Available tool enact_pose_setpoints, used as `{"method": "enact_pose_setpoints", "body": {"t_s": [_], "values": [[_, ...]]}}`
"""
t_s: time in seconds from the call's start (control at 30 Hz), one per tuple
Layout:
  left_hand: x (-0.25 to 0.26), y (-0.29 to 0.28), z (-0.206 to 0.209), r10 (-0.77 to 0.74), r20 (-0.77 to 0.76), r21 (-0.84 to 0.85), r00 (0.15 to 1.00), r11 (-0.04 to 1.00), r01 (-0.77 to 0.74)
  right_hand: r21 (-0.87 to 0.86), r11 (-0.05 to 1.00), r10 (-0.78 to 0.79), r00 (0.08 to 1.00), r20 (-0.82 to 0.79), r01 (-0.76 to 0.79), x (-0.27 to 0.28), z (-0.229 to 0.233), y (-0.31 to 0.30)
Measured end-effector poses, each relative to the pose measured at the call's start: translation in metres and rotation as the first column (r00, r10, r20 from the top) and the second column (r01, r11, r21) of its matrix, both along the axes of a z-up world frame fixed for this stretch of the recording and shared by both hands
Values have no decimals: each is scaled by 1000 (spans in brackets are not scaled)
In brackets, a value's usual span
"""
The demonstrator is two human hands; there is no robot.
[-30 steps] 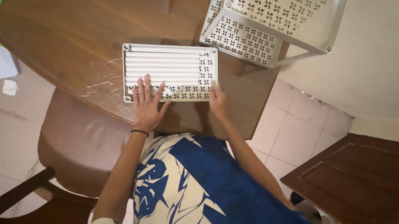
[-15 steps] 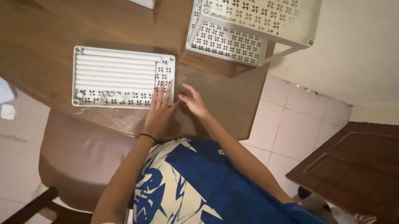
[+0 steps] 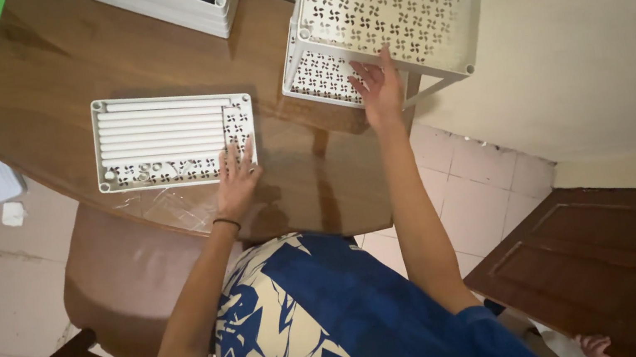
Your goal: The person assembles a white plastic shelving unit by inserting cylindrical rods into perforated trays and connecting them to form a frame. The person repeatedly inserts and removes rods, adjusts tray positions, and aligns components on a wooden table.
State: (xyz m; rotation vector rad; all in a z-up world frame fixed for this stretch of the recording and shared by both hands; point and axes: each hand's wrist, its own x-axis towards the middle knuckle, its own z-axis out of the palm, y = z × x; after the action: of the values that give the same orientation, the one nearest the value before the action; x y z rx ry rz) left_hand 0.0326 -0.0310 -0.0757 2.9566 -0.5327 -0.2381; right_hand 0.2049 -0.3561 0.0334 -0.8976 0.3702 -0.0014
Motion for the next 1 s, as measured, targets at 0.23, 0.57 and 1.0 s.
{"method": "enact_pose_setpoints", "body": {"t_s": [0.23,0.57,1.0], "values": [[33,-13,27,169,136,-470,976,878,-87,21,999,42,999,10,-42,-34,2,1],[45,-51,119,117,-24,-906,993,418,-71,-57,997,52,998,-32,-54,-138,48,26],[26,-81,138,212,-203,-979,956,-22,-203,-258,960,114,994,2,-109,-161,89,33]]}}
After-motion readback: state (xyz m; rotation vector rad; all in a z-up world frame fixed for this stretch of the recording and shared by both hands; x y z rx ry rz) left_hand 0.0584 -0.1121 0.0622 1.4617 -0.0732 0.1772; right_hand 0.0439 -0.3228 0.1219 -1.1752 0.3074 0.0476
